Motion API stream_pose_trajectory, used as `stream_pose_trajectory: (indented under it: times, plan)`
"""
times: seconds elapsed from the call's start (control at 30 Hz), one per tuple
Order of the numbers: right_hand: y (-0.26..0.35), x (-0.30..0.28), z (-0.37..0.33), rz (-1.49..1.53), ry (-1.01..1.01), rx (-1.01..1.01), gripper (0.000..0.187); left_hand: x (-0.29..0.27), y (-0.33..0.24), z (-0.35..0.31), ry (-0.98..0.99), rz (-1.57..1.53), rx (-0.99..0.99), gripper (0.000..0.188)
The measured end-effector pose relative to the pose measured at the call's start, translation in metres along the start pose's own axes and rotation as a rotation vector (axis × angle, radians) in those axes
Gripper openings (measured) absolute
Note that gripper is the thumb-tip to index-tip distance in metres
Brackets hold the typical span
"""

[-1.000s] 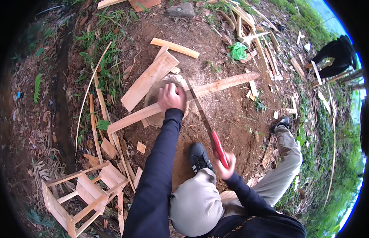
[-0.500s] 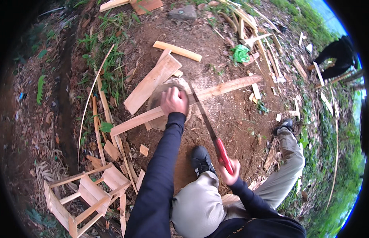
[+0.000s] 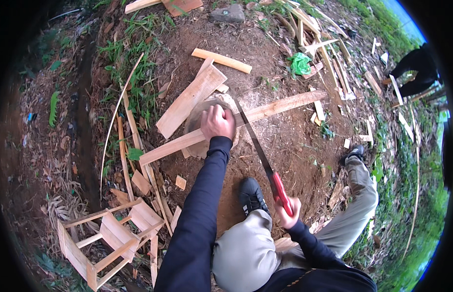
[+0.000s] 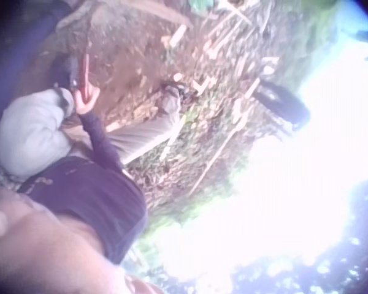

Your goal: The person uses a red hand saw to cut a long wooden plank resting on a tree stump. They hold the wood steady with their left hand while sawing with their right hand, creating smaller pieces of wood.

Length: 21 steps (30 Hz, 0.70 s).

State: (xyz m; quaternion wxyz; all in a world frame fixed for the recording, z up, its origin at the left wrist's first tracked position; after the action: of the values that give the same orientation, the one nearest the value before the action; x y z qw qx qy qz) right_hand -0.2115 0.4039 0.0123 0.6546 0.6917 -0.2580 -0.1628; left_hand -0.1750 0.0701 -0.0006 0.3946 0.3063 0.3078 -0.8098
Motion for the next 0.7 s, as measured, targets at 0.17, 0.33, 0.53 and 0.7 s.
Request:
stream_pose_trajectory:
  times: [0.17, 0.33, 0.53, 0.7]
  plan:
    - [0.006, 0.016, 0.056, 0.1, -0.008, -0.062, 0.014, 0.003, -0.008, 0.0, 0.041, -0.028, -0.017, 0.026]
    - [0.002, 0.031, 0.072, 0.172, -0.037, -0.05, 0.012, 0.002, -0.01, 0.0, 0.036, 0.017, 0.001, 0.024]
    - [0.01, -0.003, 0.001, 0.02, 0.006, -0.001, 0.01, 0.003, 0.0, -0.008, 0.041, 0.004, -0.009, 0.025]
    - [-0.001, 0.029, 0.092, 0.196, -0.022, -0.051, 0.013, 0.003, -0.011, 0.002, 0.021, -0.017, 0.013, 0.025]
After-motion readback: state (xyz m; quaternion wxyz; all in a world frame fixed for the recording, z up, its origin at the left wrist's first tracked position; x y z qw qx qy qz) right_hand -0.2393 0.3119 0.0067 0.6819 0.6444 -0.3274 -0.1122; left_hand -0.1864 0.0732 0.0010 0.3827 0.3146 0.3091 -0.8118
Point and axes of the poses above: each hand's wrist, its own z-axis towards the middle knuckle, its own x-axis out of the palm, y = z × x, the point moved 3 cm from there along z, towards the middle knuckle, and after that the axes turned 11 degrees about z, right-handed, at the moved point
